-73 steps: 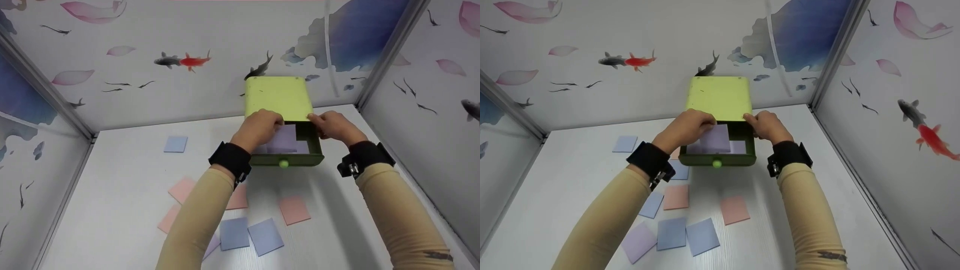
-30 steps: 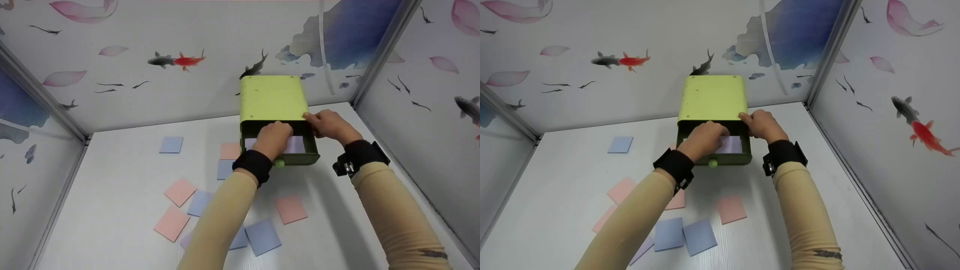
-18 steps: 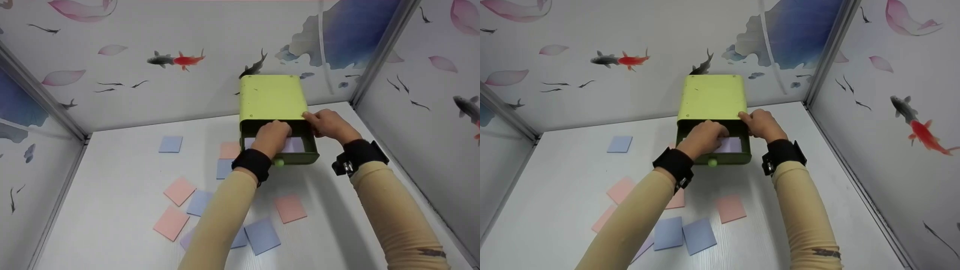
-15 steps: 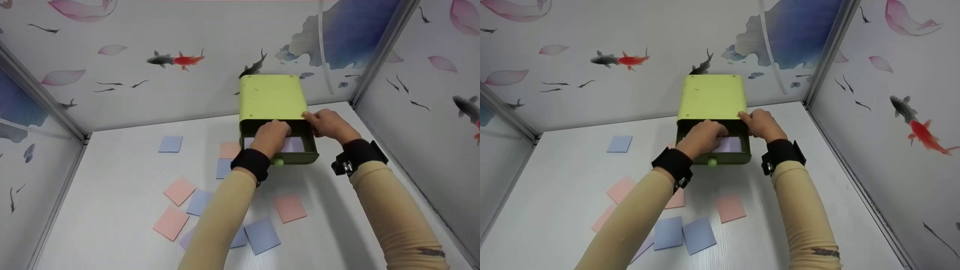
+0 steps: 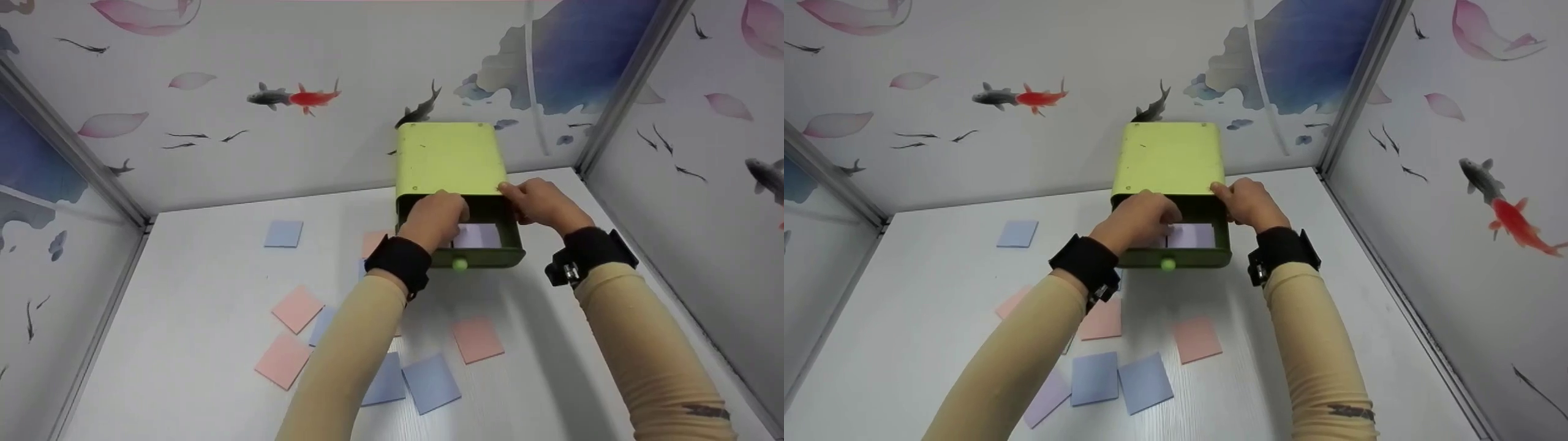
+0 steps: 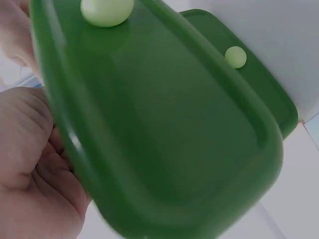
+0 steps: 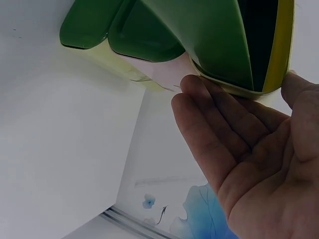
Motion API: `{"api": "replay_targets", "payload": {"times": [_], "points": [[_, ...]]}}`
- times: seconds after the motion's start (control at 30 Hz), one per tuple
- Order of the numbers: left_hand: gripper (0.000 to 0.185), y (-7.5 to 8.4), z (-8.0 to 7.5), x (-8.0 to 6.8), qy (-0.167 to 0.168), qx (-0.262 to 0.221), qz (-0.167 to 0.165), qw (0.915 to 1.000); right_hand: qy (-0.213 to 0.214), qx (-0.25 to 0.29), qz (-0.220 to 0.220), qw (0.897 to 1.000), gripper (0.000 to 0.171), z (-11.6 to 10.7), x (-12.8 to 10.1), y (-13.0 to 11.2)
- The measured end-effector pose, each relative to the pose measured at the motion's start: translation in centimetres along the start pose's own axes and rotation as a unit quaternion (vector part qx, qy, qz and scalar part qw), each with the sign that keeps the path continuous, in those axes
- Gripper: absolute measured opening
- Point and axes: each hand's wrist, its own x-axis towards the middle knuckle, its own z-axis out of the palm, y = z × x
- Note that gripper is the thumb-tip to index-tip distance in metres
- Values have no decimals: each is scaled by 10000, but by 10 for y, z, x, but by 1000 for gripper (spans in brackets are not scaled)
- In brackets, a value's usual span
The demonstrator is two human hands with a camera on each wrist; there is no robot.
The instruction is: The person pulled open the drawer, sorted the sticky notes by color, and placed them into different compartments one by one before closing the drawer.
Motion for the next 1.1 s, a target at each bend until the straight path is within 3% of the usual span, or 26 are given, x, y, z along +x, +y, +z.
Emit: {"api": "replay_targets", "payload": {"times": [0.3, 0.53, 0.93, 1.1], "points": [[20, -10, -18, -11, -213, -242, 126, 9994, -91, 47, 46, 9999, 62, 1, 2, 0], [19, -22, -29, -23, -72, -500, 227, 9985, -122, 86, 41, 9999, 62, 2, 4, 0], [25, -66, -46, -49, 133, -972, 103, 9951, -116, 86, -18, 9999, 60, 0, 2, 2], [25, -90, -51, -64, 392, -1028, 28, 9939, -88, 60, -68, 9999, 61, 0, 2, 1]]}}
